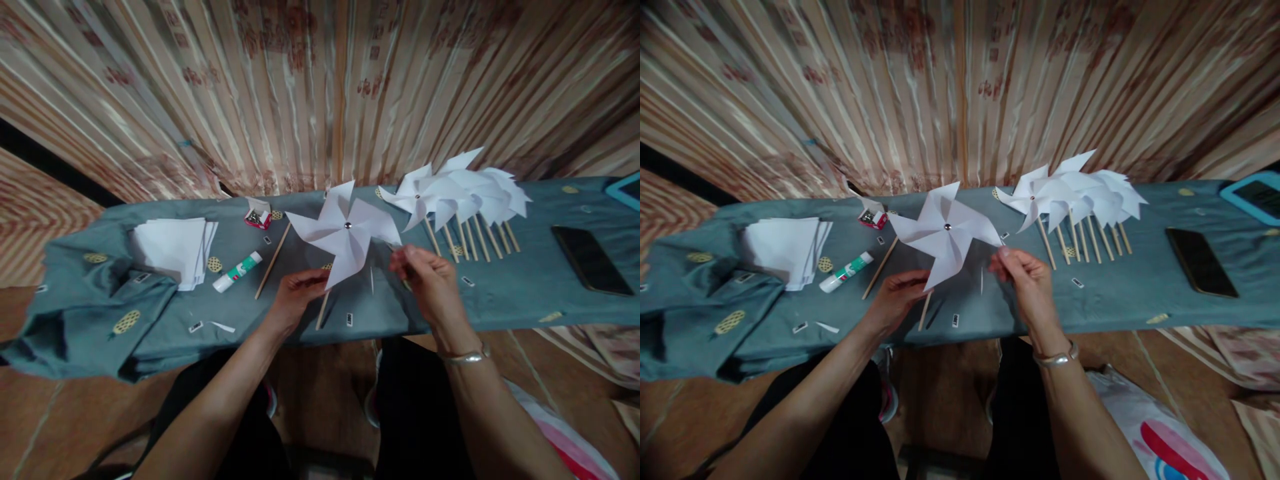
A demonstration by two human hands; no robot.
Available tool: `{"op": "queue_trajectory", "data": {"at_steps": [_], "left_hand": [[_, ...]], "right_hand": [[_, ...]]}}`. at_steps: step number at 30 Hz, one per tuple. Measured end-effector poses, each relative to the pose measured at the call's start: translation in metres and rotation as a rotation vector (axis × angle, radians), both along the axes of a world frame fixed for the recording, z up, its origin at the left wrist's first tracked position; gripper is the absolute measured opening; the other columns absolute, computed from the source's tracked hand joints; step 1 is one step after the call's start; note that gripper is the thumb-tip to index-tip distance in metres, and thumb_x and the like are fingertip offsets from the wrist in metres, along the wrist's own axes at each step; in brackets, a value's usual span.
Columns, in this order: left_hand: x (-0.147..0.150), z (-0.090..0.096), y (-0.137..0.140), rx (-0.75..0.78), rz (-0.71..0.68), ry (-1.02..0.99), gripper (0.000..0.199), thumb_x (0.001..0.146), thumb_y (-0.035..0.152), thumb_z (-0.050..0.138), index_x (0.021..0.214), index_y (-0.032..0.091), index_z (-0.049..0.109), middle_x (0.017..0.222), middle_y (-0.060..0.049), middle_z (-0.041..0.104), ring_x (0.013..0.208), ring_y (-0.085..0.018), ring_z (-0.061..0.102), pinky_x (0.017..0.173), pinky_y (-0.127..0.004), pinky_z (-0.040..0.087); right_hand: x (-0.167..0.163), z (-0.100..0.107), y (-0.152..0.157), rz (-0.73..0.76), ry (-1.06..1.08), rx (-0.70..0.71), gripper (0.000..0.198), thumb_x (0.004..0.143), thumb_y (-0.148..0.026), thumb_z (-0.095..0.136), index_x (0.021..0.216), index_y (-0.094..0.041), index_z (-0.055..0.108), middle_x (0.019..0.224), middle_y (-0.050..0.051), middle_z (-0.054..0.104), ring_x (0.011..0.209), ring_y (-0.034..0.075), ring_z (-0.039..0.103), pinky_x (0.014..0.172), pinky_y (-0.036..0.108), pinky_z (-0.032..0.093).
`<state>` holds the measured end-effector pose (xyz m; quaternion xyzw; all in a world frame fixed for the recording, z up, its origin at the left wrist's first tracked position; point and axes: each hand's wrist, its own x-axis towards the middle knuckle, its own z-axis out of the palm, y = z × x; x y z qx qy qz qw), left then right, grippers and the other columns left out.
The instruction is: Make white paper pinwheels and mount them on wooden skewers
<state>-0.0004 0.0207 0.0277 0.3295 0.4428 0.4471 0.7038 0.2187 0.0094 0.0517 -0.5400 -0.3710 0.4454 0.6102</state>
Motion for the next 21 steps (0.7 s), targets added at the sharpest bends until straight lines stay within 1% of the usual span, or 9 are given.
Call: {"op": "queue_trajectory", "data": {"at_steps": [2,3,5,7,9,10,16,19,21], "left_hand": [[0.001,0.000,-0.001,-0.015,-0.001,0.000,0.034,0.046,0.028,0.092,0.075,0.018,0.080,0.077,-0.004,0.076,0.072,-0.016,0.066,0.077,-0.029,0.052],[0.001,0.000,-0.001,-0.022,-0.003,0.004,0.034,0.044,0.028,0.092,0.074,0.018,0.079,0.075,-0.004,0.076,0.071,-0.016,0.066,0.075,-0.029,0.052],[0.002,-0.001,-0.002,-0.031,-0.024,0.017,0.032,0.044,0.026,0.092,0.072,0.018,0.079,0.073,-0.003,0.075,0.068,-0.015,0.065,0.072,-0.028,0.051],[0.002,-0.001,-0.002,-0.032,-0.060,0.033,0.031,0.044,0.025,0.090,0.072,0.018,0.080,0.072,-0.004,0.075,0.066,-0.015,0.064,0.068,-0.027,0.051],[0.003,0.000,-0.002,-0.031,-0.087,0.046,0.030,0.043,0.025,0.090,0.071,0.018,0.080,0.072,-0.004,0.076,0.065,-0.015,0.064,0.067,-0.026,0.050],[0.003,0.000,-0.002,-0.032,-0.095,0.052,0.030,0.043,0.025,0.089,0.071,0.018,0.080,0.072,-0.003,0.076,0.064,-0.014,0.064,0.066,-0.026,0.050],[0.002,0.001,-0.003,-0.034,-0.141,0.081,0.027,0.047,0.024,0.087,0.073,0.019,0.081,0.073,-0.003,0.076,0.066,-0.014,0.064,0.070,-0.025,0.049],[0.001,0.001,-0.004,-0.033,-0.168,0.091,0.028,0.049,0.024,0.087,0.075,0.018,0.081,0.076,-0.003,0.077,0.068,-0.015,0.065,0.072,-0.027,0.050],[0.000,0.000,-0.004,-0.032,-0.177,0.095,0.027,0.049,0.025,0.087,0.075,0.019,0.081,0.076,-0.003,0.077,0.069,-0.015,0.065,0.073,-0.027,0.050]], "right_hand": [[0.009,0.001,0.002,-0.114,-0.013,0.083,0.028,0.072,-0.050,0.079,0.065,-0.024,0.073,0.062,-0.001,0.068,0.051,0.010,0.050,0.051,0.026,0.039],[0.013,0.002,0.003,-0.169,-0.027,0.114,0.025,0.073,-0.048,0.080,0.067,-0.025,0.073,0.065,-0.001,0.069,0.054,0.011,0.053,0.054,0.026,0.041],[0.016,0.002,0.004,-0.254,-0.078,0.153,0.018,0.074,-0.043,0.080,0.074,-0.026,0.074,0.073,-0.001,0.072,0.067,0.013,0.061,0.064,0.027,0.047],[0.017,0.003,0.004,-0.262,-0.128,0.165,0.019,0.073,-0.042,0.081,0.084,-0.028,0.076,0.085,-0.001,0.075,0.082,0.016,0.066,0.076,0.028,0.051],[0.015,0.002,0.004,-0.199,-0.150,0.140,0.023,0.073,-0.043,0.081,0.090,-0.028,0.077,0.093,0.001,0.076,0.091,0.017,0.068,0.084,0.030,0.052],[0.015,0.002,0.004,-0.161,-0.146,0.119,0.024,0.072,-0.043,0.081,0.092,-0.029,0.077,0.095,0.001,0.077,0.091,0.017,0.068,0.084,0.030,0.053],[0.018,-0.001,0.006,0.062,-0.014,-0.019,0.033,0.064,-0.045,0.086,0.091,-0.028,0.078,0.087,-0.001,0.077,0.077,0.015,0.067,0.072,0.027,0.054],[0.018,0.000,0.006,0.167,-0.013,-0.059,0.034,0.060,-0.043,0.088,0.088,-0.026,0.079,0.083,0.000,0.077,0.076,0.016,0.067,0.071,0.027,0.054],[0.018,0.000,0.005,0.202,-0.018,-0.077,0.032,0.059,-0.042,0.089,0.084,-0.025,0.079,0.081,0.000,0.077,0.073,0.015,0.065,0.067,0.026,0.053]]}}
